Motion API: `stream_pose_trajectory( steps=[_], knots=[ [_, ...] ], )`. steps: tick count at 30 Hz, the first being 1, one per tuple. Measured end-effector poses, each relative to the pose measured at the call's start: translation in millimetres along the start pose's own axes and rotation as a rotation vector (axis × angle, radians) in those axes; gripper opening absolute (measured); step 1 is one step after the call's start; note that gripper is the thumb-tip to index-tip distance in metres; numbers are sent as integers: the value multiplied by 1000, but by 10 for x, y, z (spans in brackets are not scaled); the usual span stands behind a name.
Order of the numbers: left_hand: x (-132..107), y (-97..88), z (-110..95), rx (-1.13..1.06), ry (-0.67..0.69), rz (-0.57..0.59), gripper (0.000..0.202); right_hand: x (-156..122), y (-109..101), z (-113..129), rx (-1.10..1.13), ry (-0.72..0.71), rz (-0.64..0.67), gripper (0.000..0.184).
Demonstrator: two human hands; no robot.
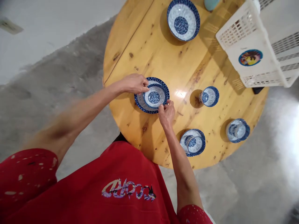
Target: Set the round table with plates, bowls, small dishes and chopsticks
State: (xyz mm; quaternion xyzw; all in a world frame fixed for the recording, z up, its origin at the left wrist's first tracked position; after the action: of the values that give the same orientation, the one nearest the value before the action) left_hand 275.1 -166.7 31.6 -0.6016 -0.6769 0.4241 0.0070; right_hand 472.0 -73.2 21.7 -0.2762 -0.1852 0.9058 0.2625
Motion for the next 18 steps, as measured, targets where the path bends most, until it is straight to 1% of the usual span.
stream_pose_trajectory(
  steps=[2,3,6,9,13,16,18],
  knots=[
    [18,2,-2,-19,24,5,15,-51,-26,26,4,12,-60,28],
    [31,2,-8,-31,44,7,14,-70,-23,37,9,18,-68,27],
    [64,-13,-4,-98,88,-6,9,-97,1,51,33,37,-47,27],
    [66,-20,32,-165,76,-4,11,-104,-19,57,70,37,-49,26],
    [7,-42,-26,-106,109,3,18,-96,-34,66,109,25,-41,24],
    [-32,-61,-46,-58,103,2,20,-92,-37,72,127,27,-51,22],
    [-48,-83,-67,-33,123,-13,20,-89,-35,72,136,35,-61,21]
  ],
)
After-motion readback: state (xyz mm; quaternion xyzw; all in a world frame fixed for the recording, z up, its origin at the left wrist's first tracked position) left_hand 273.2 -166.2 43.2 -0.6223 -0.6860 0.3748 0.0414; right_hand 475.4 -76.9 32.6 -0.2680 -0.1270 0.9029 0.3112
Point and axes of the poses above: each hand's wrist, its own x-axis towards the middle knuckle, its own y-axis out of the palm, z = x × y, the point moved 9 cm from there along x, towards the middle knuckle, and after that the axes turned 10 degrees about z, right-handed, at the moved point
